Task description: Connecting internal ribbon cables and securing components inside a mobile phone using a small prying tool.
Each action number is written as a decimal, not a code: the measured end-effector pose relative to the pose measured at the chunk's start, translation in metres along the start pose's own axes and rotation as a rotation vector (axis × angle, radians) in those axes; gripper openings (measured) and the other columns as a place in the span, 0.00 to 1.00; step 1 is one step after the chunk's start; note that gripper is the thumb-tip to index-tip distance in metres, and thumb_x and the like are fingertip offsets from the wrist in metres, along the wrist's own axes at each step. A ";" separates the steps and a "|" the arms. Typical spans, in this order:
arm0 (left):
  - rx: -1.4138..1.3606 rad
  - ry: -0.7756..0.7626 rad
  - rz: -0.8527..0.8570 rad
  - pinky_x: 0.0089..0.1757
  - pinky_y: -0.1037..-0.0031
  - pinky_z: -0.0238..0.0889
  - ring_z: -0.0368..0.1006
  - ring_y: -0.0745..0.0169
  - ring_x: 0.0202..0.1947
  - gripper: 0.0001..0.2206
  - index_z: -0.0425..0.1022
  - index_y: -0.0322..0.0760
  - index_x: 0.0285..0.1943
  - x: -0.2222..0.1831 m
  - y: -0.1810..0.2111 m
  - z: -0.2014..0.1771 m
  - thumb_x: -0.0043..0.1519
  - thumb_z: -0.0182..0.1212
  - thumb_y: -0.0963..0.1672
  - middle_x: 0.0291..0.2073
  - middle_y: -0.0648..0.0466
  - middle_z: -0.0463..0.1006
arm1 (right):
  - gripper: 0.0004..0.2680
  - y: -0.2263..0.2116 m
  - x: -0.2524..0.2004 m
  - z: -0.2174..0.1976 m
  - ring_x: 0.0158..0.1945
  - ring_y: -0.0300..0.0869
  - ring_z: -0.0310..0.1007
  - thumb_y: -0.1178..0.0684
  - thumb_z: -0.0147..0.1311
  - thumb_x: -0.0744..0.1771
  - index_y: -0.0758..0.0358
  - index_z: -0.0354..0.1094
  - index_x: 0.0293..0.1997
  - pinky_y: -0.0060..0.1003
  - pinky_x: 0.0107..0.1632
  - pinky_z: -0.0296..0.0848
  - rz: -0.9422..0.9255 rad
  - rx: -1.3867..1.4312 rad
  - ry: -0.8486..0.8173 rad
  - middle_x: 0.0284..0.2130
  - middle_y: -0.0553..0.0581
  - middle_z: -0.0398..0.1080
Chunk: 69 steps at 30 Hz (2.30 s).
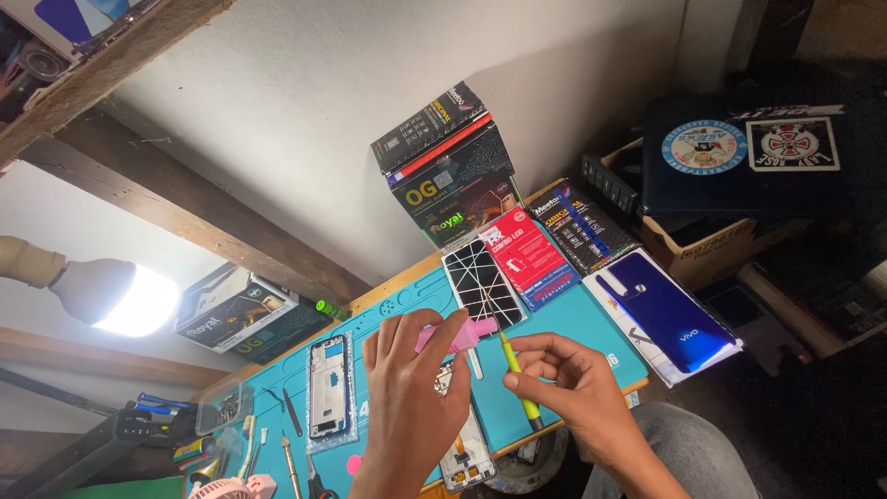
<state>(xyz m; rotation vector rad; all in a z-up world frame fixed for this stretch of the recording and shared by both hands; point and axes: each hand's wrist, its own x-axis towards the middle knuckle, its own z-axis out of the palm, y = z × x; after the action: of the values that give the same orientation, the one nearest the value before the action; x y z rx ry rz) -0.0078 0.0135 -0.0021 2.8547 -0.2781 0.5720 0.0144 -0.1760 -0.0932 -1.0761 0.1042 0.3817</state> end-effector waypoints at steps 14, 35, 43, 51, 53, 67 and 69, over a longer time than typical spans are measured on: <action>0.020 0.000 0.027 0.51 0.45 0.60 0.70 0.48 0.54 0.19 0.82 0.49 0.62 0.002 0.001 -0.005 0.61 0.69 0.43 0.52 0.54 0.76 | 0.14 -0.001 -0.001 0.003 0.37 0.44 0.79 0.65 0.72 0.61 0.74 0.83 0.51 0.37 0.40 0.77 0.012 0.019 0.014 0.32 0.62 0.80; 0.048 -0.010 0.029 0.51 0.44 0.60 0.70 0.47 0.54 0.19 0.83 0.48 0.61 0.003 0.002 -0.006 0.59 0.70 0.43 0.52 0.53 0.77 | 0.14 -0.005 -0.002 0.002 0.38 0.45 0.80 0.64 0.71 0.62 0.73 0.84 0.53 0.38 0.41 0.79 0.032 0.008 -0.004 0.34 0.63 0.81; -0.176 -0.013 -0.147 0.50 0.50 0.61 0.73 0.52 0.52 0.18 0.84 0.51 0.61 0.005 0.001 -0.008 0.60 0.70 0.44 0.50 0.57 0.81 | 0.14 -0.004 -0.001 0.001 0.35 0.43 0.78 0.65 0.71 0.62 0.75 0.83 0.54 0.36 0.40 0.77 0.028 0.051 -0.013 0.33 0.63 0.81; -0.563 0.043 -0.705 0.48 0.62 0.70 0.81 0.64 0.46 0.23 0.83 0.48 0.62 0.010 -0.035 0.002 0.55 0.75 0.47 0.49 0.59 0.89 | 0.15 -0.002 -0.001 0.002 0.38 0.41 0.77 0.63 0.71 0.63 0.73 0.84 0.56 0.34 0.47 0.80 0.043 -0.041 0.014 0.32 0.59 0.77; -0.694 0.114 -0.792 0.46 0.65 0.73 0.82 0.60 0.48 0.18 0.80 0.42 0.58 0.008 -0.052 0.013 0.59 0.72 0.46 0.48 0.54 0.88 | 0.15 -0.004 -0.002 0.005 0.40 0.44 0.79 0.64 0.70 0.63 0.74 0.84 0.55 0.37 0.49 0.82 0.069 -0.027 0.048 0.33 0.61 0.78; -0.592 0.068 -0.785 0.54 0.61 0.75 0.80 0.56 0.59 0.25 0.72 0.47 0.69 -0.018 -0.085 0.057 0.60 0.68 0.44 0.61 0.52 0.83 | 0.14 0.010 0.004 0.006 0.36 0.49 0.78 0.64 0.69 0.63 0.73 0.86 0.54 0.44 0.40 0.81 0.032 -0.081 0.057 0.32 0.64 0.79; -0.542 0.101 -0.782 0.55 0.58 0.75 0.77 0.52 0.62 0.28 0.69 0.47 0.73 -0.017 -0.073 0.046 0.60 0.64 0.41 0.65 0.50 0.79 | 0.14 0.010 0.003 0.006 0.32 0.50 0.75 0.65 0.69 0.63 0.74 0.86 0.54 0.45 0.36 0.78 0.011 -0.063 0.049 0.31 0.64 0.77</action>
<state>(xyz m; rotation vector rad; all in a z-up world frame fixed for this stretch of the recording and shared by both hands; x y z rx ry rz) 0.0095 0.0743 -0.0632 2.1474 0.5892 0.3854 0.0133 -0.1659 -0.0998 -1.1482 0.1430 0.3707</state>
